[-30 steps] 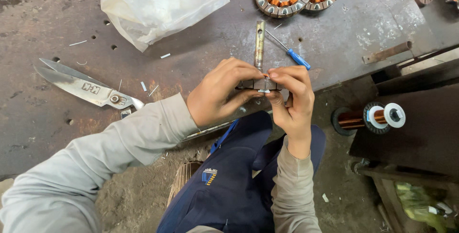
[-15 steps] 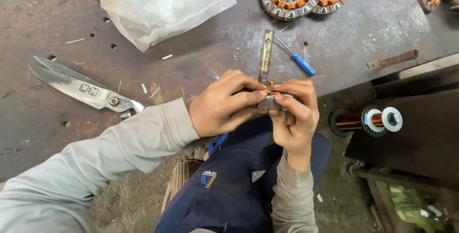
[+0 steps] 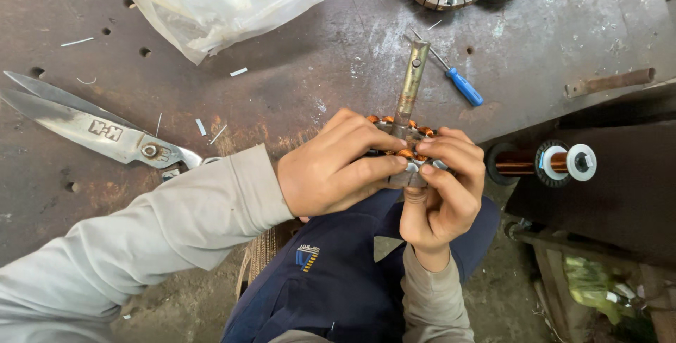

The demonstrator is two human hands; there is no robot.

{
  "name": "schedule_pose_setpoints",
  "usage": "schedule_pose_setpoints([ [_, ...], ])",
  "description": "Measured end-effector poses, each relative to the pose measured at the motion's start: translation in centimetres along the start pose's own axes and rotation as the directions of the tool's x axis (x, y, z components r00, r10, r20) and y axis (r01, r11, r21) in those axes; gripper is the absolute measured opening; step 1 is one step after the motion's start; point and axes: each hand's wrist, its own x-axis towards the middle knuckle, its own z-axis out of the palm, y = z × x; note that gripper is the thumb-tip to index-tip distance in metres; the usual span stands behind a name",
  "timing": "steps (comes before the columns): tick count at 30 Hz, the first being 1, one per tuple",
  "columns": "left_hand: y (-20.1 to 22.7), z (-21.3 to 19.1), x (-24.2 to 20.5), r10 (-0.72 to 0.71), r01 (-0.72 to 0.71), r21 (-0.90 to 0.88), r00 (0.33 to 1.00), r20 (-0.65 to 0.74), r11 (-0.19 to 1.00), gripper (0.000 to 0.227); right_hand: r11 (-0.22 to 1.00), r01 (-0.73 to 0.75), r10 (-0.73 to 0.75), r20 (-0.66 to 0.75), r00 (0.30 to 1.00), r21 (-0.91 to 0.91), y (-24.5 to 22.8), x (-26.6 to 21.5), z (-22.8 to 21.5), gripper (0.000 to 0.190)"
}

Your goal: The person assembles a circular electrical component by inserting small white pieces into slots around a copper-wound rotor. They use shears to cut the white pieces and a screwdriver to adjust the copper windings.

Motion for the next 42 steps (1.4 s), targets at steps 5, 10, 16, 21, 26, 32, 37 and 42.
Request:
schedule_pose_setpoints([
  [5, 0.0, -0.1, -0.1, 0.02, -0.02, 0.01, 1.0, -0.005, 1.0, 0.051, 1.0, -0.014, 0.013, 0.033, 0.999, 0.024, 0.4, 0.1, -0.5, 0.028],
  [10, 0.1, 0.2, 0.0, 0.06, -0.06, 0.05, 0.998, -0.01, 0.997, 0.053, 0.969, -0.151, 0.133, 0.101, 0.986, 0.198, 0.5, 0.2, -1.9, 0.036],
  [16, 0.1, 0.5, -0.1, 0.072, -0.071, 0.074, 0.997, -0.009, 0.995, 0.053, 0.985, -0.114, 0.098, 0.121, 0.988, 0.13, 0.7, -0.2, -2.2, 0.032],
  [21, 0.2, 0.6, -0.1, 0.025, -0.022, 0.094, 0.999, -0.029, 0.995, 0.043, 0.998, -0.043, 0.041, 0.043, 0.998, 0.04, 0.3, -0.5, -0.8, 0.03],
  [26, 0.6, 0.8, -0.2, 0.012, -0.013, 0.099, 1.0, 0.012, 0.995, 0.039, 0.993, 0.045, -0.061, -0.145, 0.988, -0.109, 0.5, -1.2, 1.8, 0.024],
  [32, 0.4, 1.2, -0.4, -0.021, 0.024, 0.097, 1.0, -0.022, 0.995, 0.045, 0.992, 0.021, -0.047, -0.205, 0.978, -0.127, 0.9, -1.1, 2.8, 0.018],
  [37, 0.6, 1.0, -0.2, -0.068, 0.073, 0.049, 0.993, -0.093, 0.996, 0.051, 0.999, -0.005, 0.001, -0.087, 0.996, -0.05, 0.0, 0.9, 2.0, 0.023],
  [42, 0.5, 1.0, -0.1, -0.111, 0.113, 0.023, 0.989, -0.097, 0.993, 0.052, 0.948, -0.21, 0.176, 0.156, 0.972, 0.24, 0.1, 2.5, -1.7, 0.032],
])
